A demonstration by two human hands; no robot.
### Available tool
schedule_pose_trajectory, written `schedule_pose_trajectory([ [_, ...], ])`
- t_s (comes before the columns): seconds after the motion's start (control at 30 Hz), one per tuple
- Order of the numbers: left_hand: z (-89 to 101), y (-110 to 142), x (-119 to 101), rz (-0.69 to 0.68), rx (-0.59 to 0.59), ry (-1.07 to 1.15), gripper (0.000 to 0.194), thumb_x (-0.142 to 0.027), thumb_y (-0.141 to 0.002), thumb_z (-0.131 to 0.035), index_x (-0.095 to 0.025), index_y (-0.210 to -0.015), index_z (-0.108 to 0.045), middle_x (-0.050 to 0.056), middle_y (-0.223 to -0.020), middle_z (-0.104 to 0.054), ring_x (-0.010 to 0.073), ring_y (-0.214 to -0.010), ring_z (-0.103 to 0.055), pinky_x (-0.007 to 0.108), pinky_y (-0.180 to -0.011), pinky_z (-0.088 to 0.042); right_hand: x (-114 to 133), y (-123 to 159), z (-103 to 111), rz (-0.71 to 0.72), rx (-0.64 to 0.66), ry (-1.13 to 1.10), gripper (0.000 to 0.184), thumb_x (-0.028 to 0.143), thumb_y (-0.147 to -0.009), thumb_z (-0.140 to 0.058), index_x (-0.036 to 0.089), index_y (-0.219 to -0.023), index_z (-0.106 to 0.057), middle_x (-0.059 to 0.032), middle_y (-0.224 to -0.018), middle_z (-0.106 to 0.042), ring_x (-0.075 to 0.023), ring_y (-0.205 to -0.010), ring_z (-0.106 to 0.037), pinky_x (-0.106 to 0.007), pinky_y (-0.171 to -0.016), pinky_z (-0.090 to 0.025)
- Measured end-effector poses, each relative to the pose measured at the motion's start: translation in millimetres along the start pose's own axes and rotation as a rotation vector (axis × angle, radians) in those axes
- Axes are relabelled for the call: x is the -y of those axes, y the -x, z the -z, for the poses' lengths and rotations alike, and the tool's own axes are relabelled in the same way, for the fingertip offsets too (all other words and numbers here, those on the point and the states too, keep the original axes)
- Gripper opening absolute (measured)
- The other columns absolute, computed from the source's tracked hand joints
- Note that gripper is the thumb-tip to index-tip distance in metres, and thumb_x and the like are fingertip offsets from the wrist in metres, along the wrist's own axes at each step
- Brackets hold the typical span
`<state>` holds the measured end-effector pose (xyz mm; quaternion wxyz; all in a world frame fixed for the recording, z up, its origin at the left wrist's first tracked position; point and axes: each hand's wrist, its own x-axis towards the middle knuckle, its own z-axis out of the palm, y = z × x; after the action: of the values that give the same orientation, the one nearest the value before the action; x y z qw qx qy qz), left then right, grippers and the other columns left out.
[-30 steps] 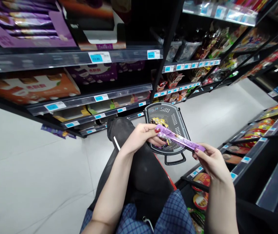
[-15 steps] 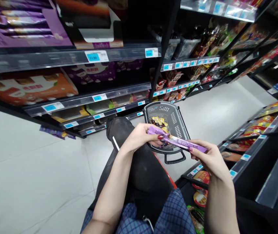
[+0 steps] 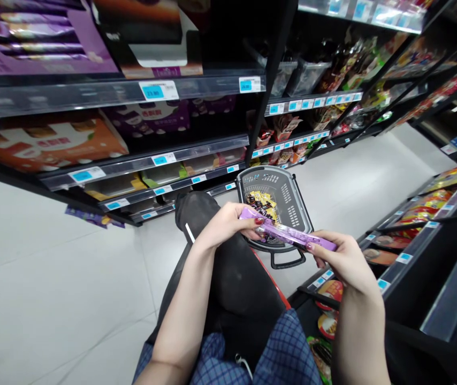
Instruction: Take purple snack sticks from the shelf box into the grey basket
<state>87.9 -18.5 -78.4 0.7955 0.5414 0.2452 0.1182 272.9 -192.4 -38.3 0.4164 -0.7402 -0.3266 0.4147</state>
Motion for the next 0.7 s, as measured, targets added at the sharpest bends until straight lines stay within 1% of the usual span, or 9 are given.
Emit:
schedule_pose_trajectory([
  [0.07, 4.6, 1.2, 0.4, -0.034, 0.019, -0.160, 0.020, -0.028, -0.069, -0.068, -0.011, -0.079, -0.069, 0.005, -0.070, -0.070, 0.0153, -0.065, -0.066, 0.024, -0.063, -0.051, 1.1, 0.0, -0.7, 0.018, -0.020, 0.032, 0.026, 0.036, -0.066, -0.072, 0.013, -0.077, -0.070, 0.0003, -0.052, -0.055, -0.0070, -0.040, -0.044, -0.021, -0.038, -0.037],
  [0.17, 6.5, 3.3, 0.3, -0.070, 0.106, -0.522, 0.019, -0.029, -0.065, -0.070, -0.015, -0.079, -0.072, 0.001, -0.072, -0.069, 0.0133, -0.069, -0.061, 0.020, -0.061, -0.043, 3.9, 0.5, -3.5, 0.045, 0.003, 0.127, 0.022, 0.034, -0.066, -0.070, 0.015, -0.076, -0.070, 0.0002, -0.055, -0.056, -0.0088, -0.045, -0.046, -0.021, -0.041, -0.039],
  [0.27, -5.1, 3.0, 0.2, -0.077, 0.222, -0.784, 0.018, -0.032, -0.066, -0.069, -0.016, -0.073, -0.072, -0.004, -0.061, -0.062, 0.0089, -0.058, -0.051, 0.020, -0.053, -0.032, 7.1, 0.0, -6.6, 0.054, 0.087, 0.242, 0.017, 0.031, -0.067, -0.068, 0.016, -0.076, -0.069, 0.0009, -0.055, -0.057, -0.0104, -0.048, -0.049, -0.022, -0.044, -0.041],
  [0.33, -16.9, 1.0, 0.3, -0.097, 0.276, -0.871, 0.020, -0.034, -0.069, -0.065, -0.015, -0.065, -0.069, -0.005, -0.051, -0.053, 0.0068, -0.050, -0.043, 0.021, -0.049, -0.026, 8.5, -0.9, -6.5, 0.059, 0.104, 0.293, 0.016, 0.030, -0.069, -0.067, 0.016, -0.078, -0.068, 0.0011, -0.056, -0.058, -0.0107, -0.049, -0.049, -0.022, -0.046, -0.040],
  [0.4, -26.1, -1.2, 0.0, -0.094, 0.297, -0.870, 0.022, -0.033, -0.071, -0.063, -0.015, -0.060, -0.067, -0.005, -0.047, -0.050, 0.0068, -0.048, -0.042, 0.022, -0.049, -0.025, 8.2, -2.1, -4.4, 0.067, 0.075, 0.300, 0.018, 0.030, -0.068, -0.069, 0.016, -0.079, -0.067, 0.0011, -0.057, -0.059, -0.0105, -0.050, -0.049, -0.022, -0.047, -0.040],
  [0.47, -30.4, -2.5, -0.9, -0.072, 0.311, -0.814, 0.021, -0.031, -0.071, -0.061, -0.015, -0.060, -0.067, -0.004, -0.048, -0.054, 0.0075, -0.048, -0.045, 0.021, -0.049, -0.027, 5.6, -3.4, -2.0, 0.078, 0.033, 0.267, 0.021, 0.031, -0.065, -0.072, 0.016, -0.078, -0.066, 0.0009, -0.058, -0.059, -0.0105, -0.051, -0.049, -0.022, -0.047, -0.039],
  [0.57, -30.1, -2.9, -2.0, -0.052, 0.342, -0.716, 0.019, -0.029, -0.072, -0.060, -0.015, -0.064, -0.069, -0.001, -0.056, -0.063, 0.0088, -0.052, -0.052, 0.020, -0.049, -0.031, -3.1, -5.6, -2.4, 0.115, -0.038, 0.162, 0.027, 0.031, -0.061, -0.076, 0.015, -0.079, -0.064, 0.0003, -0.063, -0.060, -0.0107, -0.054, -0.051, -0.022, -0.048, -0.040],
  [0.7, -28.5, -3.8, 0.3, -0.039, 0.321, -0.592, 0.018, -0.031, -0.070, -0.063, -0.014, -0.067, -0.070, 0.001, -0.062, -0.067, 0.0111, -0.059, -0.059, 0.020, -0.053, -0.037, -16.4, -8.5, -12.4, 0.148, -0.205, -0.064, 0.036, 0.032, -0.059, -0.079, 0.017, -0.088, -0.062, 0.0002, -0.070, -0.062, -0.0111, -0.057, -0.053, -0.023, -0.052, -0.044],
])
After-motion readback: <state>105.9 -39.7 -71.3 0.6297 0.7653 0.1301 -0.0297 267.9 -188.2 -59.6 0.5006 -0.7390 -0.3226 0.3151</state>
